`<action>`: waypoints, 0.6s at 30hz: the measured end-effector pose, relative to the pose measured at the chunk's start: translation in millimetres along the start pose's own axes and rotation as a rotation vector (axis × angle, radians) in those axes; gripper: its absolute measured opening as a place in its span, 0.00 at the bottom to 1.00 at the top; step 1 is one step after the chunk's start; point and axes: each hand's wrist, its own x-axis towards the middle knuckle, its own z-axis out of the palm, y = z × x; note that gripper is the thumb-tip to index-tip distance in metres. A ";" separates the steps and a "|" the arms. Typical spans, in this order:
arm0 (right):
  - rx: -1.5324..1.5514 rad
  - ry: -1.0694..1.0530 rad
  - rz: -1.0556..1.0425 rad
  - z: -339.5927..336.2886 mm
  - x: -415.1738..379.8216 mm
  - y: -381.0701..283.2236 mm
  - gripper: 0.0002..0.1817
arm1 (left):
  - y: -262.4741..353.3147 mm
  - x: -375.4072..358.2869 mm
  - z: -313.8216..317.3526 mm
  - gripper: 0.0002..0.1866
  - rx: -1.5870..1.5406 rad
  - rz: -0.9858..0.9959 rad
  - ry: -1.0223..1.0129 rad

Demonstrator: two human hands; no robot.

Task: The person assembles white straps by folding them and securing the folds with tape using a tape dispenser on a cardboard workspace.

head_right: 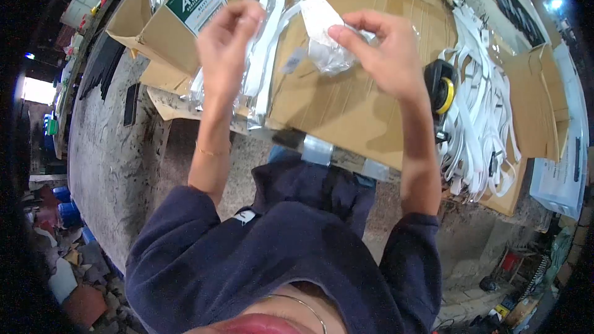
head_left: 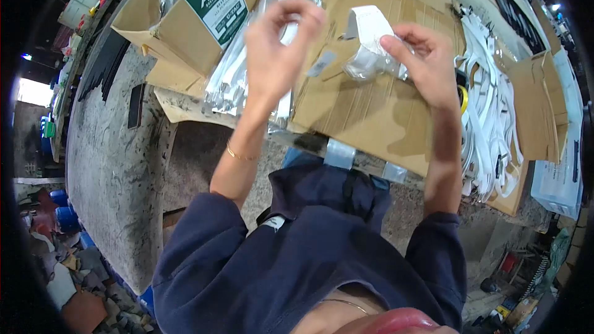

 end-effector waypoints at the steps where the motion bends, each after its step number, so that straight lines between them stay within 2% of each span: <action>1: 0.112 0.024 0.014 2.0 -1.4 -3.6 0.11 | 2.0 -7.1 8.1 0.14 -0.003 -0.053 -0.082; 2: 0.225 0.042 0.034 3.2 -3.3 -6.2 0.10 | 9.3 -13.6 17.6 0.13 -0.056 -0.160 -0.143; 4: 0.241 0.027 0.014 2.9 -6.8 -6.3 0.09 | 4.3 -12.9 29.4 0.12 0.027 -0.057 -0.283; 5: 0.238 0.046 -0.006 3.6 -8.3 -3.5 0.09 | 4.8 -11.7 31.9 0.12 0.025 -0.052 -0.272; 7: 0.231 0.065 -0.037 2.9 -11.3 -1.0 0.08 | 7.1 -7.5 36.0 0.12 -0.094 -0.338 -0.354; 8: 0.246 0.067 -0.026 1.4 -13.4 -1.0 0.09 | 7.5 -5.2 36.1 0.12 -0.096 -0.327 -0.352; 10: 0.258 0.080 -0.027 -2.4 -16.0 -0.2 0.09 | 6.0 0.3 33.8 0.10 -0.214 -0.332 -0.483; 12: 0.428 0.035 0.052 -5.1 -18.3 1.4 0.10 | 4.1 3.4 33.1 0.10 -0.235 -0.293 -0.481; 14: 0.409 0.010 0.042 -6.8 -18.1 0.4 0.10 | 5.3 4.2 32.0 0.10 -0.255 -0.263 -0.474; 16: 0.391 -0.014 0.031 -7.4 -17.0 -2.5 0.10 | 8.7 5.6 31.5 0.12 -0.035 -0.227 -0.486; 18: 0.370 -0.008 0.009 -7.8 -15.6 -7.7 0.10 | 8.3 4.6 32.1 0.12 -0.005 -0.215 -0.482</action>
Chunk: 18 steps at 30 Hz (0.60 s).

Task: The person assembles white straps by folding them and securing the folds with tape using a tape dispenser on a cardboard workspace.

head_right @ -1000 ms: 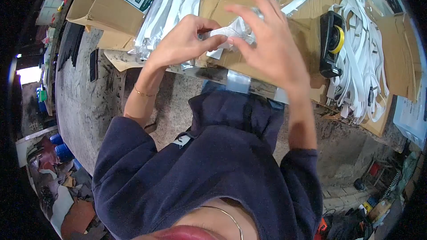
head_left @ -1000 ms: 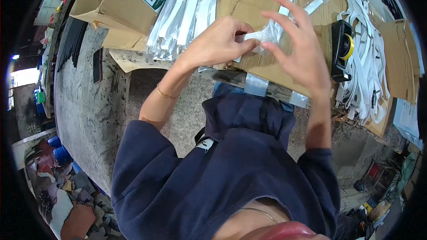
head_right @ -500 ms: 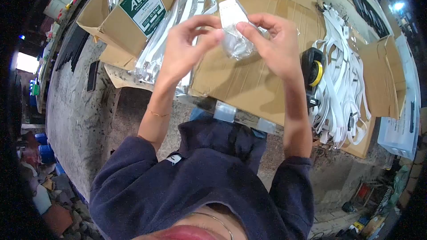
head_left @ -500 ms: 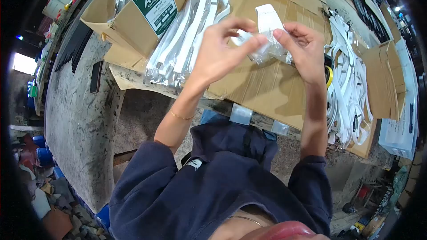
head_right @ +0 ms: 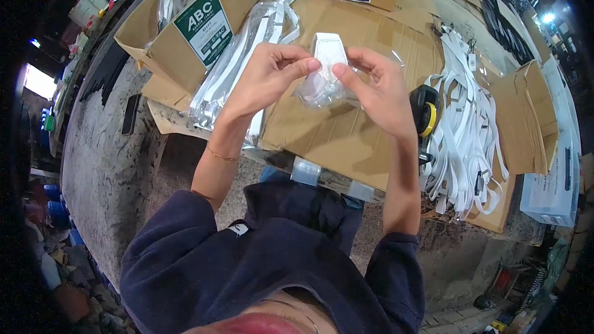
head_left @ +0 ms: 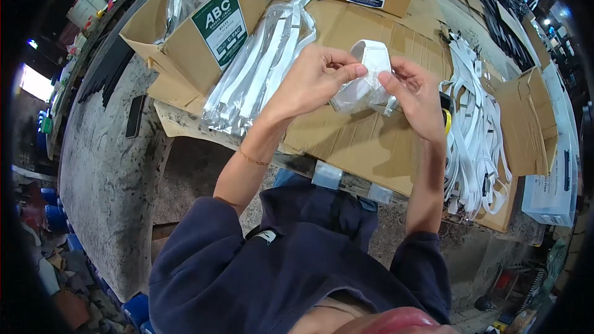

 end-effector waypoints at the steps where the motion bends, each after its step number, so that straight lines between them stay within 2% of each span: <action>1: -0.001 0.002 -0.008 -1.9 0.1 -4.7 0.10 | -0.4 0.0 0.9 0.13 0.027 0.002 0.007; 5: -0.022 -0.034 0.040 -13.2 -1.0 -10.3 0.10 | 0.2 -0.8 8.8 0.11 0.075 0.058 0.016; 8: -0.074 0.017 0.001 -12.6 -5.0 -7.9 0.09 | -1.2 -0.8 19.6 0.08 -0.101 0.032 0.104; 10: -0.060 0.066 -0.033 -9.0 -5.3 -6.0 0.08 | -1.7 -5.4 28.0 0.06 0.303 0.314 0.497; 11: -0.010 0.104 -0.060 -5.5 -5.2 -3.4 0.08 | -2.2 -7.7 35.1 0.06 0.303 0.320 0.494; 13: 0.038 0.143 -0.097 -1.3 -2.8 -2.1 0.08 | -2.0 -9.4 48.4 0.07 0.407 0.517 0.580; 14: 0.048 0.158 -0.115 0.7 -2.5 -1.8 0.07 | -0.6 -9.3 50.7 0.07 0.409 0.523 0.580; 16: 0.059 0.175 -0.132 1.4 -3.8 0.2 0.07 | 3.0 -10.0 53.1 0.08 0.286 0.373 0.544; 17: 0.065 0.188 -0.124 -0.4 -5.2 1.7 0.07 | 5.2 -9.9 51.7 0.08 0.286 0.375 0.540; 18: 0.071 0.200 -0.116 -1.3 -6.4 2.8 0.07 | 7.3 -9.4 49.0 0.07 0.291 0.345 0.465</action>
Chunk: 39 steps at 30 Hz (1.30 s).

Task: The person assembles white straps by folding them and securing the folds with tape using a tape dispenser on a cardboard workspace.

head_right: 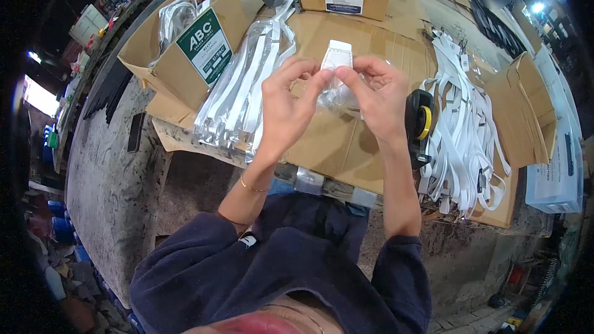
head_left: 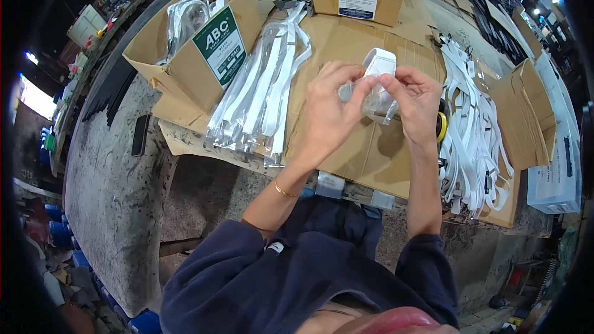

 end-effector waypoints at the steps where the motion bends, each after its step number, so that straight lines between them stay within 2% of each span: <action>1: -0.002 0.001 -0.003 -0.3 0.0 0.5 0.07 | -0.2 2.7 -1.9 0.07 -0.004 -0.019 -0.076; 2: 0.004 -0.008 0.002 -0.3 -0.3 1.0 0.08 | -4.0 6.2 -3.1 0.07 -0.007 -0.019 -0.076; 4: 0.008 -0.012 0.005 -0.9 -1.3 0.8 0.08 | -12.5 14.0 -4.3 0.07 -0.209 -0.137 -0.217; 5: 0.000 -0.031 0.012 -1.1 0.1 0.5 0.09 | -12.0 15.9 -4.7 0.07 -0.210 -0.128 -0.220; 7: -0.007 -0.049 0.022 0.3 1.4 0.0 0.10 | -11.0 15.6 -6.8 0.11 -0.318 -0.250 -0.228; 9: 0.066 -0.069 0.110 3.1 5.0 -1.9 0.16 | -10.0 17.1 -11.8 0.11 -0.285 -0.259 -0.246; 10: 0.065 -0.069 0.109 -0.1 9.0 0.1 0.16 | -9.4 17.5 -13.6 0.10 -0.255 -0.269 -0.261; 12: 0.183 -0.098 0.429 -10.8 22.2 5.8 0.21 | -9.2 17.6 -14.2 0.10 -0.232 -0.273 -0.305; 14: 0.268 -0.134 0.413 -11.6 35.0 3.3 0.21 | -8.9 15.5 -13.8 0.10 -0.207 -0.282 -0.354; 16: 0.353 -0.178 0.389 -8.7 47.0 -3.9 0.21 | -8.9 15.8 -13.6 0.08 -0.352 -0.365 -0.453; 18: 0.220 -0.127 0.219 -1.3 54.8 -15.6 0.19 | -7.4 14.5 -12.1 0.08 -0.422 -0.402 -0.455; 23: 0.195 -0.143 0.092 6.3 63.9 -36.6 0.17 | -3.1 18.3 -9.0 0.09 -0.516 -0.439 -0.407; 27: 0.366 -0.150 0.110 6.7 68.0 -42.9 0.16 | -14.3 12.4 -3.7 0.09 -0.339 -0.407 -0.414; 29: 0.426 -0.068 0.147 5.2 73.2 -43.7 0.16 | -10.8 4.3 -2.9 0.08 -0.191 -0.360 -0.381; 34: 0.303 -0.012 0.051 4.0 74.0 -47.1 0.15 | -29.9 -14.2 2.4 0.08 -0.228 -0.345 -0.392; 37: 0.262 -0.025 0.026 6.7 73.2 -49.6 0.15 | -33.4 -17.2 1.9 0.08 -0.308 -0.380 -0.352; 39: 0.261 -0.026 0.021 7.3 71.3 -49.4 0.15 | -34.4 -15.3 -1.3 0.08 -0.295 -0.439 -0.406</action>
